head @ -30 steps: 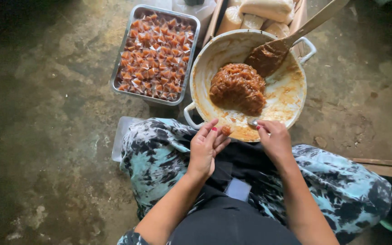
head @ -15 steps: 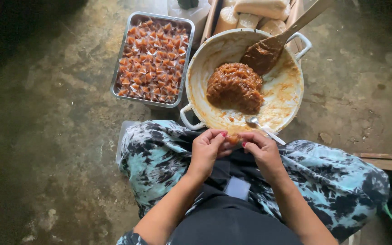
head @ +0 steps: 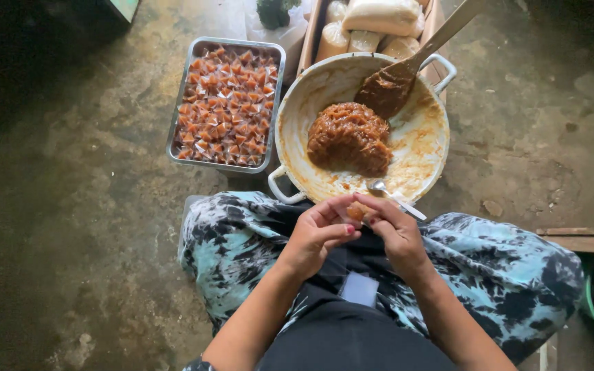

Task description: Scooping filling from a bowl and wrapping it in individual papers

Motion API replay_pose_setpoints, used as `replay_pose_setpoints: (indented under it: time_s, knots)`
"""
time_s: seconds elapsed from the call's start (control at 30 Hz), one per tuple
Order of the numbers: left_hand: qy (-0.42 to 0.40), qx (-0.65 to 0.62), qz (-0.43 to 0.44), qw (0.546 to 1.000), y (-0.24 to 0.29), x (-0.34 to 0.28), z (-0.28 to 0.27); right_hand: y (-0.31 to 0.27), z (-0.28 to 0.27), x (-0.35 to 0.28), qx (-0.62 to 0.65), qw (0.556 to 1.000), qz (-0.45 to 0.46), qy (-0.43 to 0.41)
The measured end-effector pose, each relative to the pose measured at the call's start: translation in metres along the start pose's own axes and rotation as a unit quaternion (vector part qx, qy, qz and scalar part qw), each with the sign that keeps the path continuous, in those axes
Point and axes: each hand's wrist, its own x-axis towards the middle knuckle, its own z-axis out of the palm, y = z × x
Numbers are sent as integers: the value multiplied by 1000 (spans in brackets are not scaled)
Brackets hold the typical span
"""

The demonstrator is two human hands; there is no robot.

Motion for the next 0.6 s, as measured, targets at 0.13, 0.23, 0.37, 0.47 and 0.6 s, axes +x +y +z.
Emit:
replay_pose_setpoints:
  time_s: [0.13,0.23,0.37,0.47,0.6]
  knots:
    - [-27,-12,29,999,-4,-1,3,32,-9,-4,95,994,21,-46]
    - [-52,-26,52,997,-4,-1,4,25,-9,-6,137,989,5,-63]
    - [-57,-32,87,994,-8,5,1,22,-9,-11,139,985,-100,-36]
    - [-63,-41,115,991,-8,9,1,18,-1,-14,95,983,-156,-4]
    - [-67,-46,156,984,-11,8,5,4,-1,-7,26,983,-183,17]
